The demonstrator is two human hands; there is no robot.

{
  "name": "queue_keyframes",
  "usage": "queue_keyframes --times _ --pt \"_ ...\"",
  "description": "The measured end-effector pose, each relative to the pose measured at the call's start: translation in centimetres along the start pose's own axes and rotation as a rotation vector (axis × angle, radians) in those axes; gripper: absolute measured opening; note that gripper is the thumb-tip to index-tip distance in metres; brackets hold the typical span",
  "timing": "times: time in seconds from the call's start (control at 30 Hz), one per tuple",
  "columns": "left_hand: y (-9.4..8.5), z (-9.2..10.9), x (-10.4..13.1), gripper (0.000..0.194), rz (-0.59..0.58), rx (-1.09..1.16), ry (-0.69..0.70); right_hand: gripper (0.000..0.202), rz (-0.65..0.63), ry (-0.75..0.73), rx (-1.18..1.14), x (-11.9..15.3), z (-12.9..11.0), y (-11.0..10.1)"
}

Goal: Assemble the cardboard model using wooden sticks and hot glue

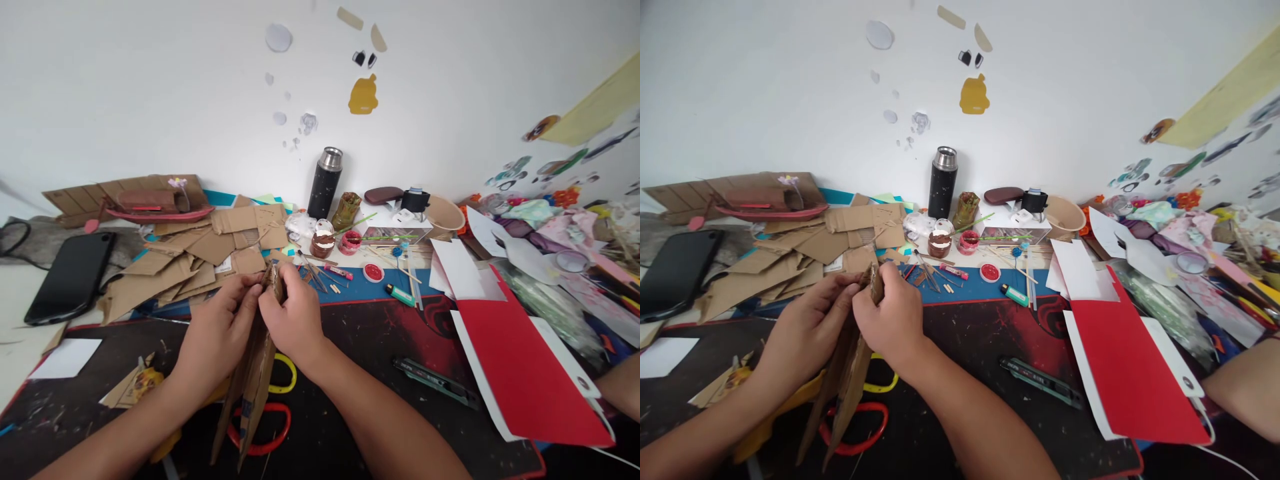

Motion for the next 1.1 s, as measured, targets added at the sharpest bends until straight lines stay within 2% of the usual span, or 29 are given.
queue_keyframes --times 0.33,1.1 --pt "0.10 0.18 -0.05 0.035 -0.005 0.018 0.013 0.015 0.018 -0.012 -0.004 -0.01 0.03 0.04" --pt "0.24 -0.07 0.05 0.040 -0.015 0.031 0.004 0.017 0.021 0.017 -0.036 0.03 0.25 0.08"
Point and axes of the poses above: each hand's wrist, its own x-axis away from the middle knuckle, its own y-axis out of the palm, z = x × y, the point moved 5 cm from there along -x, towards the middle knuckle, and after that the axes turned 13 degrees about z, right-handed, at the moved point
